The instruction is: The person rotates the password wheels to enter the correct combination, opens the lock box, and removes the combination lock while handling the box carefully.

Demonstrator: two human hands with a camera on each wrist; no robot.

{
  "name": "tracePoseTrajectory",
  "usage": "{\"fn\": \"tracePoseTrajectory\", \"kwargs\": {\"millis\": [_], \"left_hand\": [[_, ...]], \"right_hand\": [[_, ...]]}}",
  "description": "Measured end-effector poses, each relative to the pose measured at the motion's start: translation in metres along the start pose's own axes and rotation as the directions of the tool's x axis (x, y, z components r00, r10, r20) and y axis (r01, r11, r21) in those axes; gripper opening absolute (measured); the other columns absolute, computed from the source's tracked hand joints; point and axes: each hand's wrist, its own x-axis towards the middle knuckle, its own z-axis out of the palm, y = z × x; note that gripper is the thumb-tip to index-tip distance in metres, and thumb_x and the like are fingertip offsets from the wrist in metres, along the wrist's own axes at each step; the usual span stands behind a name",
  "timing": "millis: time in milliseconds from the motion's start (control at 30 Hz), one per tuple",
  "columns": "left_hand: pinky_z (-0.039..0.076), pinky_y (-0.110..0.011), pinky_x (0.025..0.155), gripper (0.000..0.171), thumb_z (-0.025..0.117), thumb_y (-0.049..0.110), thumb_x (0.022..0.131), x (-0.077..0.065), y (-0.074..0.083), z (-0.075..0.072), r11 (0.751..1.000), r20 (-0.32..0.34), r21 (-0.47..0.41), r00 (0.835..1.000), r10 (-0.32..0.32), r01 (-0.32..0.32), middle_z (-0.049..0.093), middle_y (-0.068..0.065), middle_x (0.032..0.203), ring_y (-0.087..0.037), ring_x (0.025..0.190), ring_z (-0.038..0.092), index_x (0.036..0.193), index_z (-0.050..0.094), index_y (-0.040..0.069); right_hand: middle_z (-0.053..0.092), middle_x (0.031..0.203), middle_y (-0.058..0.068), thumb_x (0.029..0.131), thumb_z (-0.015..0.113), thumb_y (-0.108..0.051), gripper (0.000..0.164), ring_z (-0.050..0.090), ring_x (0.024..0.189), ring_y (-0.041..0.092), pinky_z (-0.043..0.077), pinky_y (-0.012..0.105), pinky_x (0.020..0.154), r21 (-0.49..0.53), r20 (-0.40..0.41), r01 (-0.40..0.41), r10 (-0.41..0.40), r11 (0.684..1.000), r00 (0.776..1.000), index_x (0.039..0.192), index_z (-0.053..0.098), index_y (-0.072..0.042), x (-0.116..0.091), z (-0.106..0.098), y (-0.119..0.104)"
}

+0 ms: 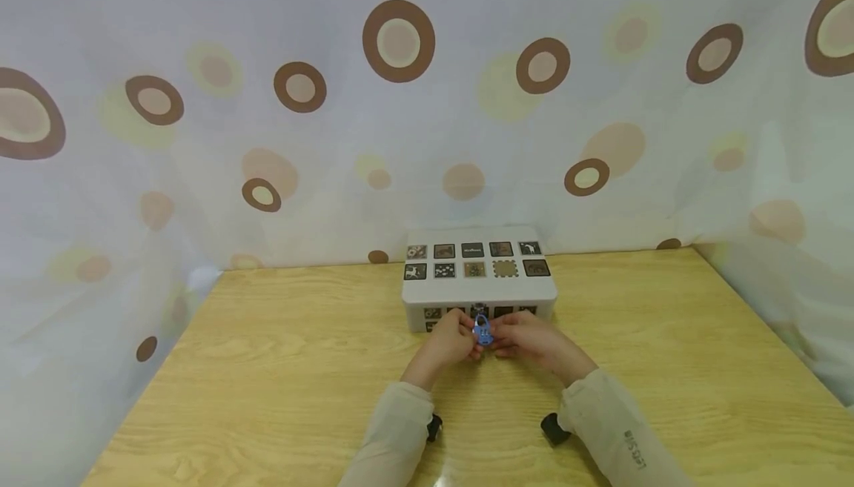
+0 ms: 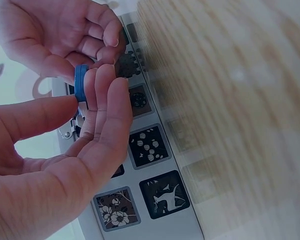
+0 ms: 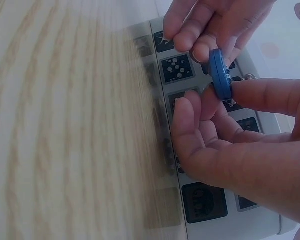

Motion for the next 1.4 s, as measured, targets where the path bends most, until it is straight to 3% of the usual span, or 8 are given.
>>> {"fn": "tracePoseTrajectory", "kwargs": {"millis": [467, 833, 1067, 1400], "left_hand": [[0.057, -0.036, 0.063, 0.013, 0.052, -0.012, 0.090, -0.0015, 0.0002, 0.0021, 1.000, -0.011, 0.003, 1.000, 0.008, -0.008, 0.062, -0.016, 0.076, -0.033, 0.070, 0.067, 0.101, 0.048, -0.005], [0.057, -0.030, 0.060, 0.012, 0.051, -0.011, 0.089, -0.0024, -0.0009, -0.0002, 0.999, 0.009, 0.000, 0.999, 0.036, -0.036, 0.061, -0.013, 0.072, -0.022, 0.063, 0.066, 0.099, 0.047, -0.006], [0.057, -0.035, 0.064, 0.014, 0.052, -0.012, 0.089, -0.0035, 0.0029, 0.0000, 1.000, -0.004, -0.011, 1.000, -0.001, 0.001, 0.063, -0.020, 0.079, -0.028, 0.069, 0.067, 0.102, 0.048, -0.006], [0.058, -0.037, 0.065, 0.014, 0.051, -0.012, 0.090, -0.0024, 0.0026, 0.0001, 1.000, -0.006, -0.005, 1.000, -0.004, 0.004, 0.062, -0.017, 0.077, -0.031, 0.071, 0.067, 0.101, 0.048, -0.005]], "right_hand": [[0.062, 0.102, 0.014, 0.098, 0.046, -0.006, 0.040, 0.061, 0.088, 0.019, 0.054, 0.036, 0.085, -0.024, -0.019, 0.002, -0.002, 1.000, 1.000, 0.127, 0.042, 0.022, -0.0017, 0.0020, -0.0006], [0.062, 0.095, 0.010, 0.098, 0.046, -0.005, 0.039, 0.060, 0.083, 0.015, 0.055, 0.031, 0.079, 0.004, -0.009, 0.009, -0.009, 1.000, 1.000, 0.125, 0.043, 0.024, -0.0005, 0.0017, 0.0019], [0.063, 0.094, 0.009, 0.098, 0.046, -0.006, 0.041, 0.061, 0.082, 0.014, 0.055, 0.030, 0.079, 0.024, -0.034, -0.006, 0.007, 1.000, 0.999, 0.126, 0.042, 0.024, -0.0016, 0.0012, -0.0019], [0.062, 0.100, 0.012, 0.098, 0.045, -0.004, 0.043, 0.061, 0.085, 0.015, 0.054, 0.033, 0.084, 0.029, 0.000, 0.015, -0.015, 0.999, 1.000, 0.128, 0.038, 0.025, -0.0005, 0.0015, -0.0009]]}}
